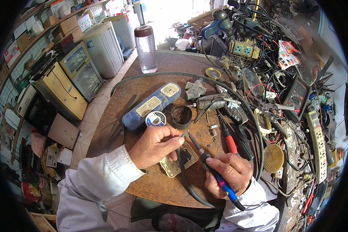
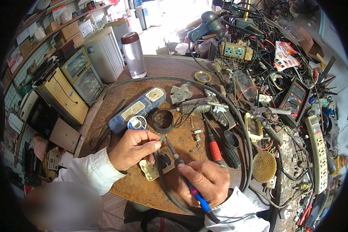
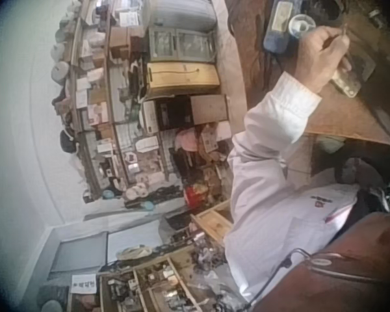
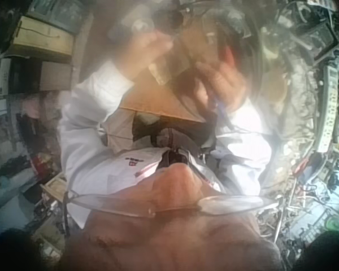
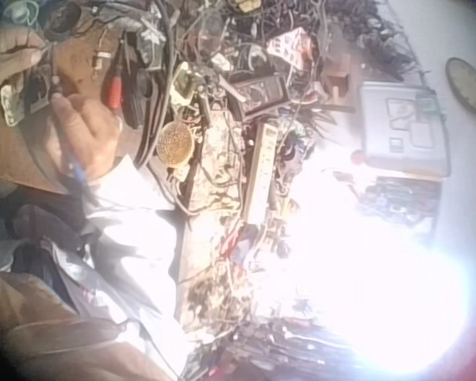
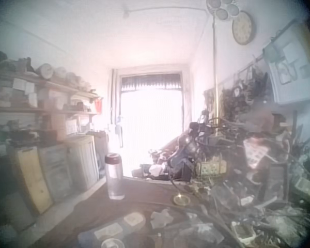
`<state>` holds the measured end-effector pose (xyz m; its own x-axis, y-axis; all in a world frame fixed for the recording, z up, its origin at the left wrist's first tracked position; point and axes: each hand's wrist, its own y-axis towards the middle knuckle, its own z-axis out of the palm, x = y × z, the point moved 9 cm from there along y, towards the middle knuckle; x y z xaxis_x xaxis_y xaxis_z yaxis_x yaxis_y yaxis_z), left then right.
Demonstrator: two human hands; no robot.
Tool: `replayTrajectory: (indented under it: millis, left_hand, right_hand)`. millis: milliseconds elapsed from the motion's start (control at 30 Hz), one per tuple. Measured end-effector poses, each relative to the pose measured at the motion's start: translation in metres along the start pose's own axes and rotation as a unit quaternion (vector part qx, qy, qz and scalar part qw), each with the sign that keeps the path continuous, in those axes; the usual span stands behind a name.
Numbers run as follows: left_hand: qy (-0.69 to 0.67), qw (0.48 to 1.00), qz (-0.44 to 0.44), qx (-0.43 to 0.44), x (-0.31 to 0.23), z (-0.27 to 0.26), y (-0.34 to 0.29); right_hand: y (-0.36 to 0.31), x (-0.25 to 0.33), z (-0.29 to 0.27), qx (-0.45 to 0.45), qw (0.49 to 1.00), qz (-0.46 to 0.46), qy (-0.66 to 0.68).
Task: The person uses a soldering iron and solder wire to tin and join two exposed wire ends on a cluttered workbench. The person holds the wires steady with one hand while applying heat and solder with the other, then inspects the joint.
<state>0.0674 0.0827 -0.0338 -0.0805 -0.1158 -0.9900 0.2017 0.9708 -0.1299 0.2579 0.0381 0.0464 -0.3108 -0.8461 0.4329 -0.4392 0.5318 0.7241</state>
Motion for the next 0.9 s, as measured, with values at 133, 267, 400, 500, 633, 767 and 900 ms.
replayTrajectory:
  millis: [133,267,400,500,633,767,900]
  left_hand:
    - [0.002,1.000,-0.001,-0.002,-0.0002,0.0000,0.0002]
    - [-0.005,1.000,-0.007,-0.003,0.0006,-0.0003,-0.0005]
    - [-0.006,1.000,-0.009,-0.004,0.0018,-0.0004,0.0003]
    - [-0.017,1.000,-0.012,-0.004,0.0042,-0.0009,0.0007]
    - [-0.017,1.000,-0.010,-0.003,0.0015,-0.0002,0.0002]
    - [-0.020,1.000,-0.010,-0.001,0.0009,0.0006,0.0003]
    - [-0.020,1.000,-0.013,0.000,0.0020,0.0002,0.0005]
  right_hand:
    - [-0.0017,-0.0006,0.0007,-0.008,1.000,-0.001,-0.004]
    - [-0.0022,-0.0010,0.0018,-0.001,1.000,0.006,-0.002]
    - [-0.0017,-0.0003,-0.0012,-0.012,1.000,0.005,0.004]
    - [-0.0010,-0.0012,-0.0027,-0.023,1.000,0.014,0.005]
    - [-0.0039,-0.0051,-0.0016,-0.013,1.000,0.021,0.001]
    - [-0.0029,-0.0052,0.0003,-0.002,1.000,0.023,0.014]
    - [-0.0034,-0.0059,0.0010,-0.004,1.000,0.020,0.018]
